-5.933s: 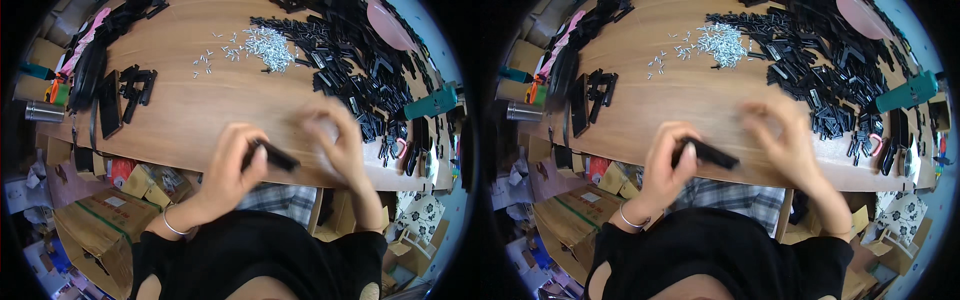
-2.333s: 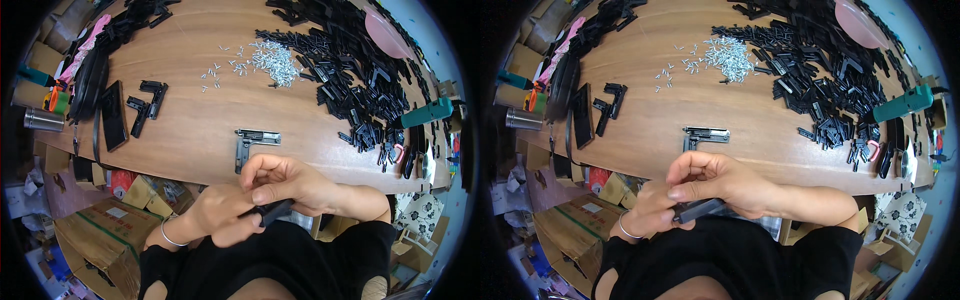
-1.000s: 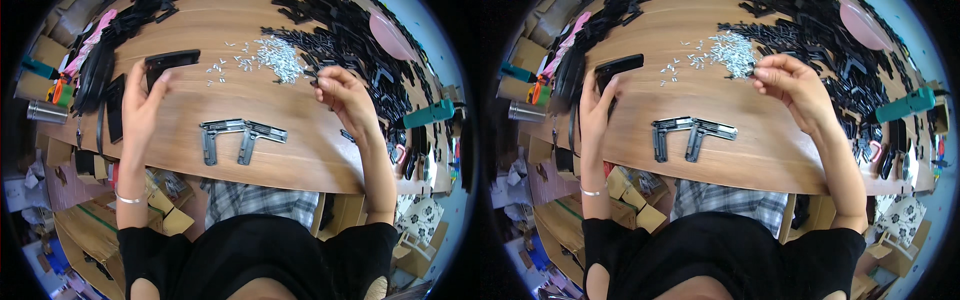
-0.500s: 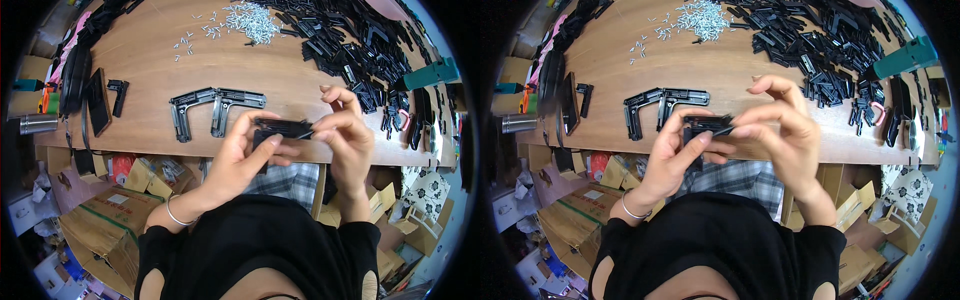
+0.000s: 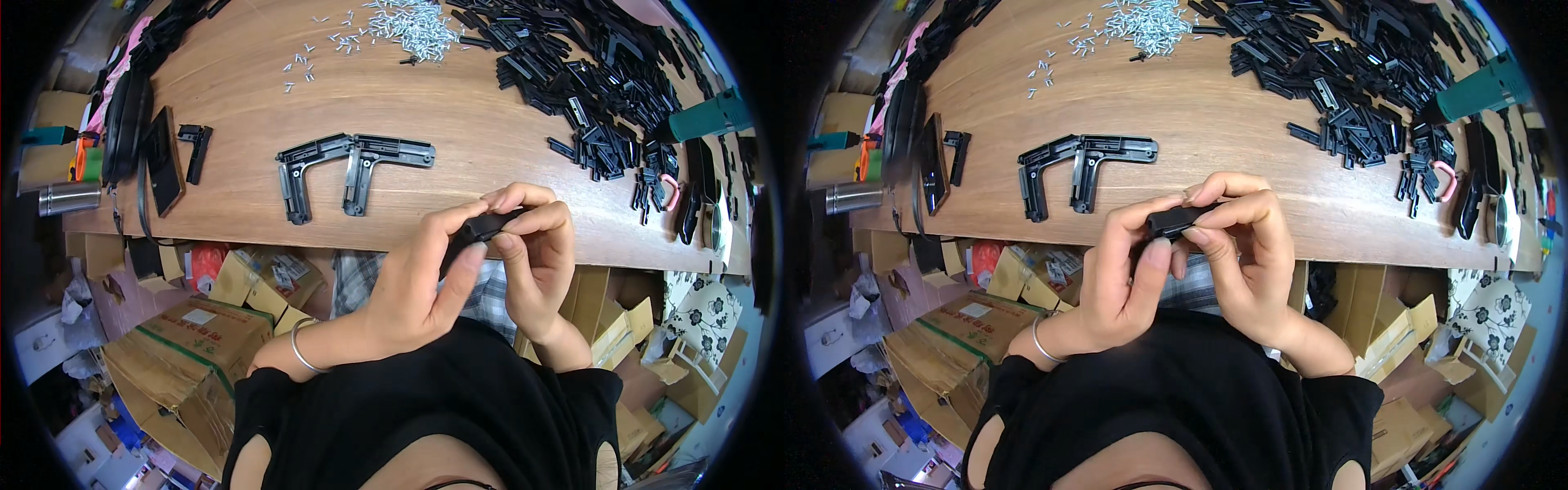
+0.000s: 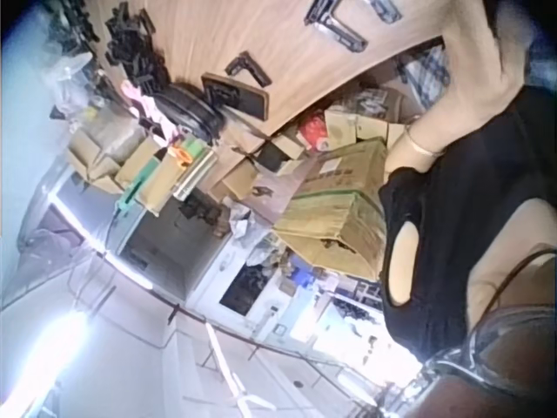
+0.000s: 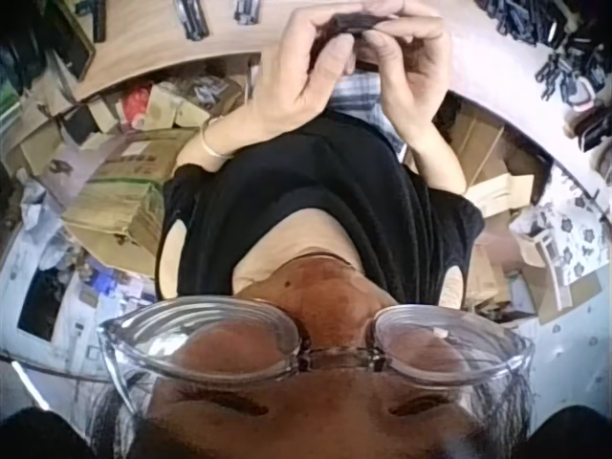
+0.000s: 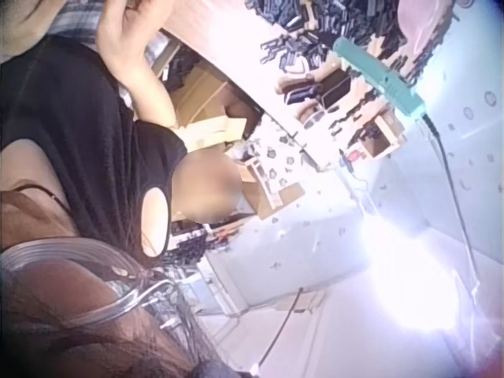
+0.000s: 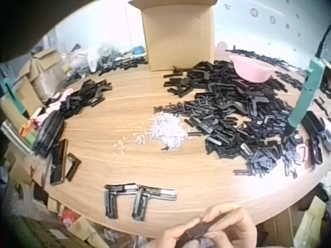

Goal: The person assembles small black metal hardware components, likely door hinges, by hand. They pick up individual parts from a pile on a wooden table, fit them together, and use a green power drill to secure them with screws. The person works on multiple units sequentially, placing finished assemblies on the table.

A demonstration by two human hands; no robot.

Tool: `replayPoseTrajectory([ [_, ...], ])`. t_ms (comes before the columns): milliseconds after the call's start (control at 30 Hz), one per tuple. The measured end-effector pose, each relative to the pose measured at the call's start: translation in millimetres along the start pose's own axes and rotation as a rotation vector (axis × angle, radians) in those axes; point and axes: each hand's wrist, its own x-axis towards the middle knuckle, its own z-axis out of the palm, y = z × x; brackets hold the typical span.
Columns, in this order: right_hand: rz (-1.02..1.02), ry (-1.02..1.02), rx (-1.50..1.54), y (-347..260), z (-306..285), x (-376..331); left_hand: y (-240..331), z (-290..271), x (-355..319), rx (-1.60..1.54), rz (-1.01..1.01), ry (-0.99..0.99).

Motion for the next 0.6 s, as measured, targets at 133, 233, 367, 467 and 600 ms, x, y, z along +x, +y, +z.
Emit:
replayPoseTrajectory([
  [133,0.139,0.099,0.338,-5,1,4,-1,-1,4,0.182,0.125,0.030],
  [233,0.451,-0.049,0.661,-9,-17,6,-2,-7,3,0.360,0.334,0.055],
  [367,0.674,-0.157,0.758,-7,-26,-1,3,-1,9,0.098,0.239,-0.116],
  [467,0.642,-0.172,0.859,-7,-25,-4,1,3,13,0.183,0.494,-0.181],
  [600,0.636,-0.137,0.019,-30,-45,33,-6,4,22,0.421,0.476,-0.161],
])
